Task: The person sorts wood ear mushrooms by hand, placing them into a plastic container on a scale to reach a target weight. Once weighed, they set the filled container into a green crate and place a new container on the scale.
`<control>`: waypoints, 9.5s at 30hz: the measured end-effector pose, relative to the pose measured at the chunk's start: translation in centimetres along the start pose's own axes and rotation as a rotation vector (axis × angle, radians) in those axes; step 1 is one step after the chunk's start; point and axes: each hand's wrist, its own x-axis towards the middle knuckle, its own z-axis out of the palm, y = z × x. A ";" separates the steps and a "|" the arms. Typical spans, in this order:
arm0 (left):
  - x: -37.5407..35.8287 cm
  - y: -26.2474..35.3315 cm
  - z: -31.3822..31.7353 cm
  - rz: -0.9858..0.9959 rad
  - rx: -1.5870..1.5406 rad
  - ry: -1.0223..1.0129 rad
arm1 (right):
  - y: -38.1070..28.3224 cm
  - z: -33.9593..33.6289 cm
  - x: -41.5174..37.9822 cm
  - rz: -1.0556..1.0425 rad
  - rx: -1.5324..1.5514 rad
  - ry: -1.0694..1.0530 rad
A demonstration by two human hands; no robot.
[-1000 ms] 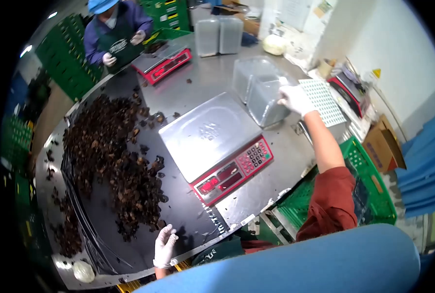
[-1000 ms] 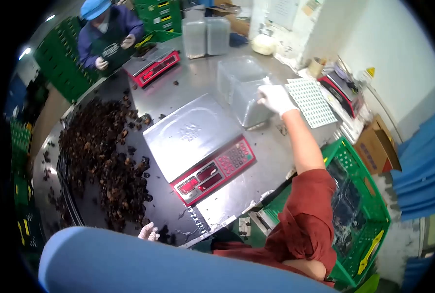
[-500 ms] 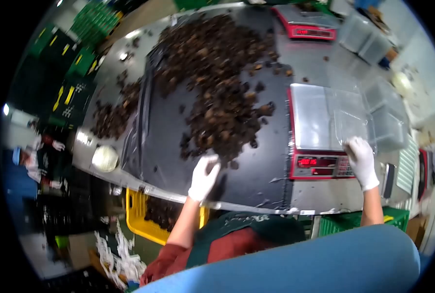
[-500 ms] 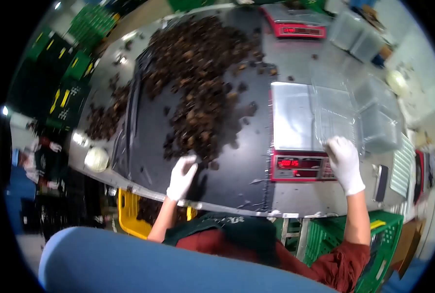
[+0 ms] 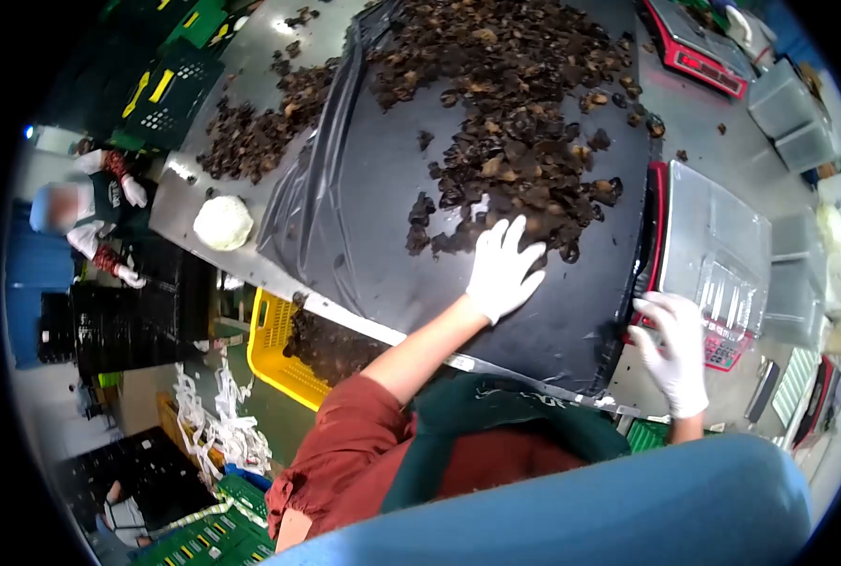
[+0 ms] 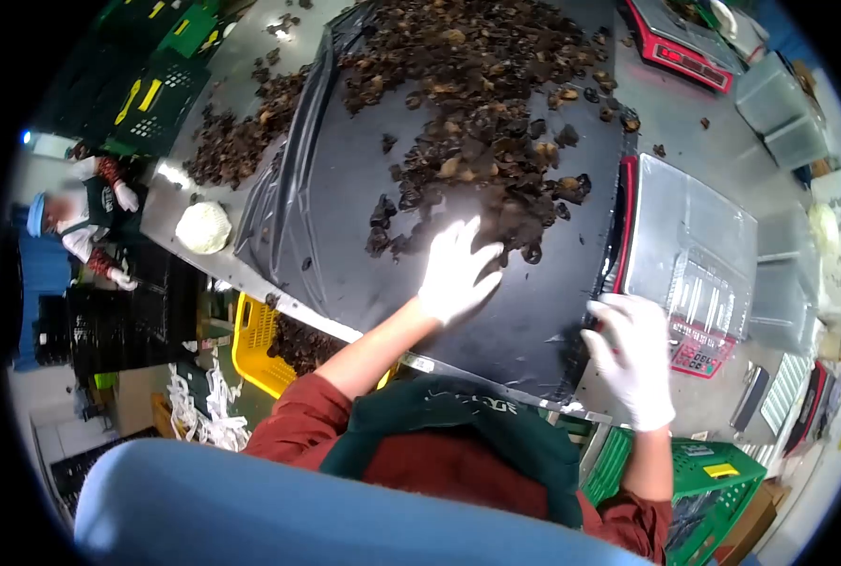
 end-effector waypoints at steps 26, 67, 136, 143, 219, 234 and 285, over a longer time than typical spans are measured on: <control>-7.8 -4.1 -5.1 -0.195 -0.005 0.089 | -1.3 15.3 -1.2 -0.105 0.227 -0.059; -16.4 -3.1 -6.8 -0.357 -0.205 0.211 | -14.8 16.6 8.6 0.004 1.036 -0.440; -16.4 -11.9 -13.8 -0.309 0.005 -0.117 | -15.7 19.3 4.3 -0.471 0.678 -0.329; -9.6 -11.1 -9.2 -0.081 -0.029 -0.276 | -8.8 18.1 -0.5 0.090 -0.071 -0.157; -3.5 9.3 -5.8 0.035 -0.132 -0.271 | -6.6 18.1 -2.0 0.465 1.175 0.132; -2.5 -6.3 -7.1 -0.232 0.024 0.095 | 9.4 -1.6 -1.4 0.618 0.645 0.828; -7.6 -10.3 -7.8 -0.897 -1.797 -0.088 | -2.8 18.1 6.8 0.173 0.391 0.096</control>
